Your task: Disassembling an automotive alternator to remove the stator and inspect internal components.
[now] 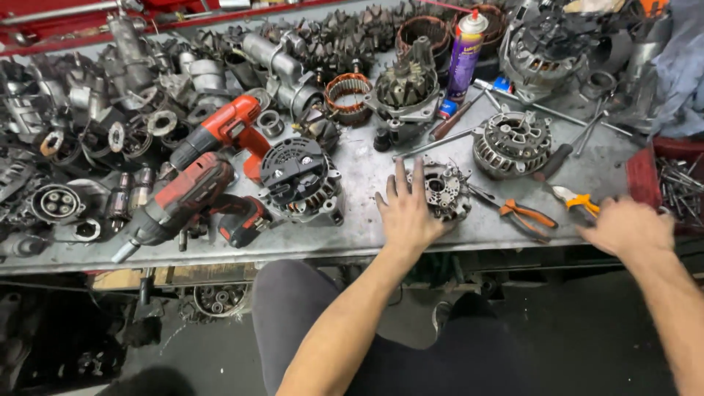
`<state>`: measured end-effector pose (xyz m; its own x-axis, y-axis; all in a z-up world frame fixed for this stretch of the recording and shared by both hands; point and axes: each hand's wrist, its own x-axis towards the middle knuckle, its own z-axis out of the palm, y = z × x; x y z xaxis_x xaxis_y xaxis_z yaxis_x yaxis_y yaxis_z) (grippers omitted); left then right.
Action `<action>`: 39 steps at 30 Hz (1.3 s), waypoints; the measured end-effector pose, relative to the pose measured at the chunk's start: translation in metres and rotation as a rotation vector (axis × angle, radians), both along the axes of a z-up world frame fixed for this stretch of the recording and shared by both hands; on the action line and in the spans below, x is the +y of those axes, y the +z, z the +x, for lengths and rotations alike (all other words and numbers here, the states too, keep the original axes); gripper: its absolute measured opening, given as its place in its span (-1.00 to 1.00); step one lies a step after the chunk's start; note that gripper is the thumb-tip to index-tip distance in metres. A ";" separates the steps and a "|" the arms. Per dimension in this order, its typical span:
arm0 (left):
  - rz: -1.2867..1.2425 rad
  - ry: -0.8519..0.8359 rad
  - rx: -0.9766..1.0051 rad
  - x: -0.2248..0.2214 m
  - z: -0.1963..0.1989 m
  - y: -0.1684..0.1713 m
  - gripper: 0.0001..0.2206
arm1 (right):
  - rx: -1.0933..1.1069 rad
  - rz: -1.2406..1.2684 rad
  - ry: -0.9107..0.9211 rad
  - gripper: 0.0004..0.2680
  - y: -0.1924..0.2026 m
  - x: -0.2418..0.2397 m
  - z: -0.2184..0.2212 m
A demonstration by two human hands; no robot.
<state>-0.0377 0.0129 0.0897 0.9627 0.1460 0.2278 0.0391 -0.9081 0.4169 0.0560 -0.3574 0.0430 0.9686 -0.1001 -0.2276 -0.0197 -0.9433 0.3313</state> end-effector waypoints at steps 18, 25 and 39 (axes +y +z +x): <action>-0.215 -0.210 -0.218 0.075 -0.001 0.002 -0.43 | -0.082 0.724 0.338 -0.65 0.019 0.113 -0.105; -0.147 -0.191 -0.156 0.056 0.000 0.005 -0.59 | -0.160 0.429 0.503 -0.76 0.032 0.157 -0.094; -0.124 -0.082 -0.060 0.037 0.019 0.009 -0.75 | -0.226 0.071 0.564 -0.81 0.066 0.207 -0.093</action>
